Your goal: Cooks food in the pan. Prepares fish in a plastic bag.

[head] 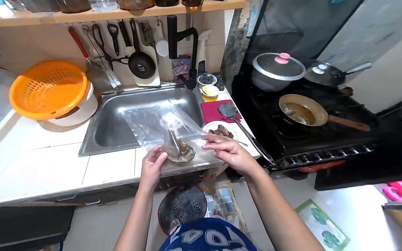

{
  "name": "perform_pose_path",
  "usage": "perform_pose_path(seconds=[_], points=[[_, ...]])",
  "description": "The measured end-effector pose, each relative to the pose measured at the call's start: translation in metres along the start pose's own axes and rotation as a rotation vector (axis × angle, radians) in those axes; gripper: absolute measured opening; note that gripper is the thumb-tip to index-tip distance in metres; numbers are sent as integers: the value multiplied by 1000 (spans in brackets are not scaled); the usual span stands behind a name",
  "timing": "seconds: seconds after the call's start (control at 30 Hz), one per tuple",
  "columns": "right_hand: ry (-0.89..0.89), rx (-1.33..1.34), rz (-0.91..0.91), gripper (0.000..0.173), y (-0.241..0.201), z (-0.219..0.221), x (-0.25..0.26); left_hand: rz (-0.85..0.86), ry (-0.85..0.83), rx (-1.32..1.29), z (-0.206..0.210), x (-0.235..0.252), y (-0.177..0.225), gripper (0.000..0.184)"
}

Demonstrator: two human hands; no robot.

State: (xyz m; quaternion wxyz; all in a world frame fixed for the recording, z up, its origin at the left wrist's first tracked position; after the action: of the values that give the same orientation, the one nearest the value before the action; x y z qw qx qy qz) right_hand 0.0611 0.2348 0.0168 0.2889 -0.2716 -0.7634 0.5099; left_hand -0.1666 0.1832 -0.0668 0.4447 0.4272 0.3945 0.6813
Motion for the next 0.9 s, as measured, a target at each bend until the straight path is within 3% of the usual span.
perform_pose_path(seconds=[0.17, 0.23, 0.3, 0.4, 0.5, 0.6, 0.67, 0.73, 0.8, 0.9], points=[[-175, -99, 26, 35, 2, 5, -4, 15, -59, 27, 4, -4, 0, 25], [-157, -224, 71, 39, 6, 0, -3, 1, -102, 22, 8, -5, -2, 24], [-47, -242, 83, 39, 10, -10, -2, -2, -146, 22, 14, -6, -2, 24], [212, -58, 58, 16, 14, -22, -6, -20, -132, 44, 21, -5, -3, 25], [400, -112, 78, 22, 14, -29, -14, -65, -98, 11, 23, -5, -8, 26], [472, -221, -3, 18, 8, -30, -19, -104, -86, -62, 26, -6, -11, 26], [383, -230, -4, 4, 9, -25, -17, -119, -75, -73, 27, -7, -12, 26], [161, -195, 139, 19, 15, -14, -14, -111, -89, -27, 29, -7, -12, 26], [-13, -161, 269, 23, 18, -1, -14, -88, -112, 43, 30, -8, -11, 27], [-104, -185, 340, 31, 20, 6, -16, -63, -137, 138, 33, -9, -10, 30]])
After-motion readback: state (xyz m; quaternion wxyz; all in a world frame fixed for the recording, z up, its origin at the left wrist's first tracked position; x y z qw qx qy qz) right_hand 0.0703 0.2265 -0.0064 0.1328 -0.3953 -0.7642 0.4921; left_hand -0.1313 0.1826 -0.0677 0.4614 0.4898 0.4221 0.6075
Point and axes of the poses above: each hand's wrist, its own x-axis towards the middle knuckle, its own z-axis out of the palm, y = z × x, the point moved 9 cm from there along x, towards the middle knuckle, and after that the axes turned 6 degrees about -y, right-handed, at the moved point
